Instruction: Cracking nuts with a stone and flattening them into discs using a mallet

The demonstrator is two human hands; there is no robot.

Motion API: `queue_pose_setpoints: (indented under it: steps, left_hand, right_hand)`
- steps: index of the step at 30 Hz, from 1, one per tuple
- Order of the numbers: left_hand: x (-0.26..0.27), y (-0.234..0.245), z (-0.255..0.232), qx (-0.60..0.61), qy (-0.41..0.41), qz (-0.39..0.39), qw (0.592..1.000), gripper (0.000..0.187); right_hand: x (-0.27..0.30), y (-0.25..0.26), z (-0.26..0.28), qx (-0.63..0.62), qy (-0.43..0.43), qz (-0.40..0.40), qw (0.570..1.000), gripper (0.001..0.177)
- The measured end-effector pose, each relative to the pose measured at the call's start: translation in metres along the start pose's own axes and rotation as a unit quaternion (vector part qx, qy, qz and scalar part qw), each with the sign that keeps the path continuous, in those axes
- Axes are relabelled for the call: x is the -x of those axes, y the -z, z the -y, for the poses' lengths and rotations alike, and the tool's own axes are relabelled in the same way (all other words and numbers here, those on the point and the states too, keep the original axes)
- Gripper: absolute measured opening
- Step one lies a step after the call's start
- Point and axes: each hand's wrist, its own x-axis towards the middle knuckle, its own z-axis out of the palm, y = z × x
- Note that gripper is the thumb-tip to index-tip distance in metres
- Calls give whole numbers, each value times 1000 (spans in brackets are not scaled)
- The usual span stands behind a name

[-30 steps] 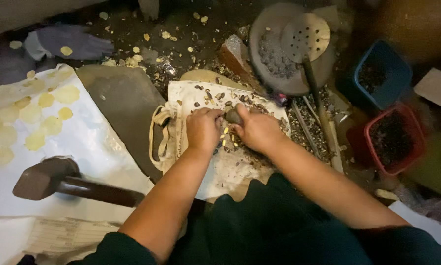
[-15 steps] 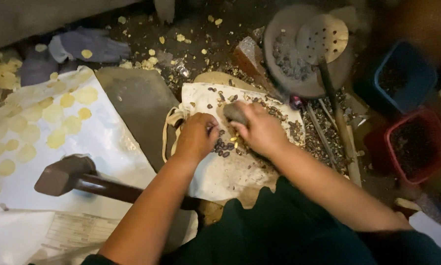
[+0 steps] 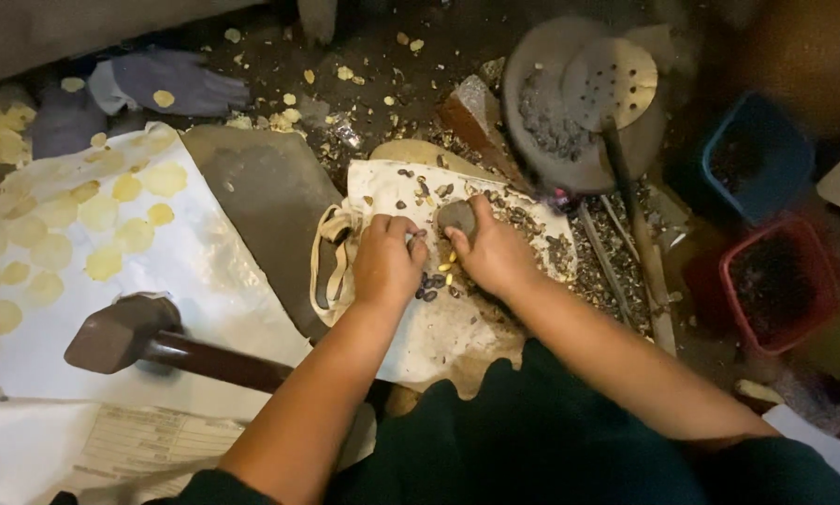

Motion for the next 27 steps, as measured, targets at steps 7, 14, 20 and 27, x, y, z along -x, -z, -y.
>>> queue_pose_setpoints:
  steps: [7, 14, 20, 27]
  left_hand:
    - [-7, -16, 12, -42, -42, -31, 998, 19]
    - [-5, 14, 32, 35, 27, 73, 996, 14]
    - [0, 29, 22, -3, 17, 155, 988, 14]
    - [-5, 18, 15, -45, -21, 169, 984, 12]
  right_hand:
    - [17, 32, -11, 139, 12, 84, 987, 50]
    - [12, 9, 2, 76, 162, -1, 984, 53]
    - [-13, 10, -10, 24, 91, 44, 995, 52]
    - [-3, 33, 16, 99, 85, 105, 986, 58]
